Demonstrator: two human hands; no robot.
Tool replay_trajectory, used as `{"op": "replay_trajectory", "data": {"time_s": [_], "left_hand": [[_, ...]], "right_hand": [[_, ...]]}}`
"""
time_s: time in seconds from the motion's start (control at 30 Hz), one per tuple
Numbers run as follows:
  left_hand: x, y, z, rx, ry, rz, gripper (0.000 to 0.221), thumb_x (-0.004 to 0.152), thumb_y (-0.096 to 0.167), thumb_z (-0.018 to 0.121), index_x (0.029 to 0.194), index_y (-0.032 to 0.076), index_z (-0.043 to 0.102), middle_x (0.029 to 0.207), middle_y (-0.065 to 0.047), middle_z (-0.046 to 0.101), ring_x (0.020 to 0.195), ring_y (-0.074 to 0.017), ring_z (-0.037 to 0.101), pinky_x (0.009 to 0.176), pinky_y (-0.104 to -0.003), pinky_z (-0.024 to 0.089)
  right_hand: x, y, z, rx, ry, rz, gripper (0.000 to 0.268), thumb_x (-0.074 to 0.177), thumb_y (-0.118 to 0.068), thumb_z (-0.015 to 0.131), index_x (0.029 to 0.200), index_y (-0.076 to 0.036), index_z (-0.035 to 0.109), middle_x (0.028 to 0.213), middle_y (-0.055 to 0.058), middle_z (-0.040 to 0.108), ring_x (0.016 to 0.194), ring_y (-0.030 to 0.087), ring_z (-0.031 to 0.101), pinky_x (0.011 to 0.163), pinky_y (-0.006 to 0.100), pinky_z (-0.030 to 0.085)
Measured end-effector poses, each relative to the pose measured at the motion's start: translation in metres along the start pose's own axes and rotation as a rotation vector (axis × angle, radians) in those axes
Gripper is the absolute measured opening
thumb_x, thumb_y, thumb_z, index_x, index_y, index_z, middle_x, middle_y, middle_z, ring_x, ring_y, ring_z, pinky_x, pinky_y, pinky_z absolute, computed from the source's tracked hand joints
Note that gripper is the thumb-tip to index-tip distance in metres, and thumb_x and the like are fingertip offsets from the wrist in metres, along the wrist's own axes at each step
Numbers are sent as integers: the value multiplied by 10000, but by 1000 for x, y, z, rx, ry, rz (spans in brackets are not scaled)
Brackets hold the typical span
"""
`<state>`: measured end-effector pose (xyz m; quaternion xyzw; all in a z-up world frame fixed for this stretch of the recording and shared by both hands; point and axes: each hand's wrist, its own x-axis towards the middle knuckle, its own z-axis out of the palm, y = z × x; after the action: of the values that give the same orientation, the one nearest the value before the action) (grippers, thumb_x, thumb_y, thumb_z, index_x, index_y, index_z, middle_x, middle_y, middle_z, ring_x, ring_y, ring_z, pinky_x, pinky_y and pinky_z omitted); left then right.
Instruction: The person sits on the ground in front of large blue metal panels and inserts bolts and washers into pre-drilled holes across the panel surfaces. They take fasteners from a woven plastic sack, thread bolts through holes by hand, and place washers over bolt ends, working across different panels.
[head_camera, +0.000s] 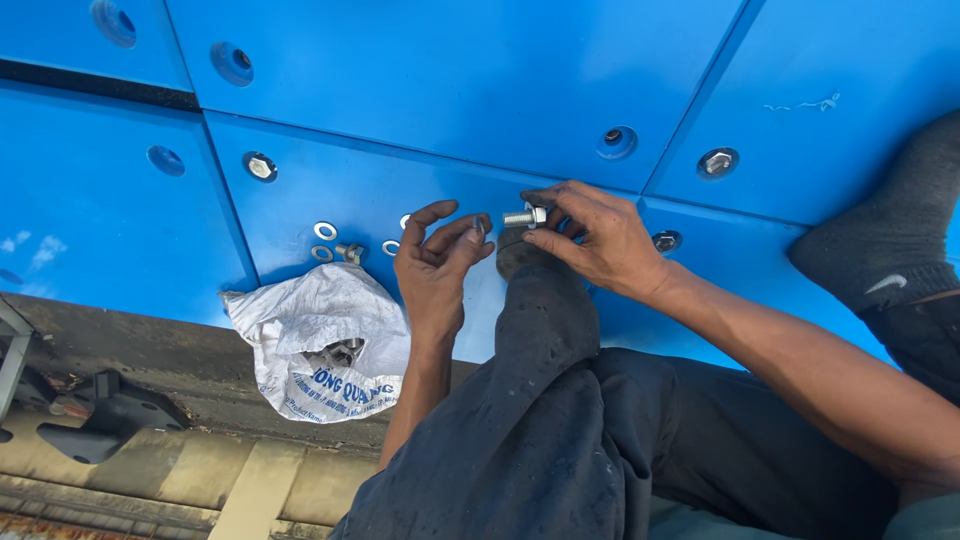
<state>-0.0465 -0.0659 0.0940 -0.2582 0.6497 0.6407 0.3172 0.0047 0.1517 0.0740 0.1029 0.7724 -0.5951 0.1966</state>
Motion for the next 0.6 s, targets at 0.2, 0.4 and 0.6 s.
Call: {"op": "replay_trajectory", "data": {"time_s": [0.2, 0.4, 0.6], "left_hand": [[-12, -12, -24, 637, 162, 273, 343, 875, 27, 742, 1202, -7, 642, 1092, -149, 730, 979, -226, 733, 736, -344, 605], [-17, -45, -60, 1108, 442, 608, 287, 879, 94, 748, 1152, 33, 687, 1161, -124, 701, 1056, -334, 633, 879, -460, 505], [-7, -45, -77, 990, 573, 581, 300, 884, 120, 734, 1178, 65, 704, 1276, -134, 669, 1162, -337, 587, 924, -486, 448]], "right_hand": [[1, 4, -30, -60, 10, 103, 419, 906, -146, 790, 1291, -32, 669, 1055, 101, 700, 858, 179, 754, 649, 315, 635], [23, -15, -17, -169, 111, 0, 399, 914, -101, 812, 1278, 2, 685, 1101, 147, 731, 950, 197, 750, 752, 317, 644], [51, -49, 0, -287, 8, -55, 417, 918, -108, 804, 1296, 9, 670, 1110, 160, 732, 904, 184, 759, 709, 311, 624]]}}
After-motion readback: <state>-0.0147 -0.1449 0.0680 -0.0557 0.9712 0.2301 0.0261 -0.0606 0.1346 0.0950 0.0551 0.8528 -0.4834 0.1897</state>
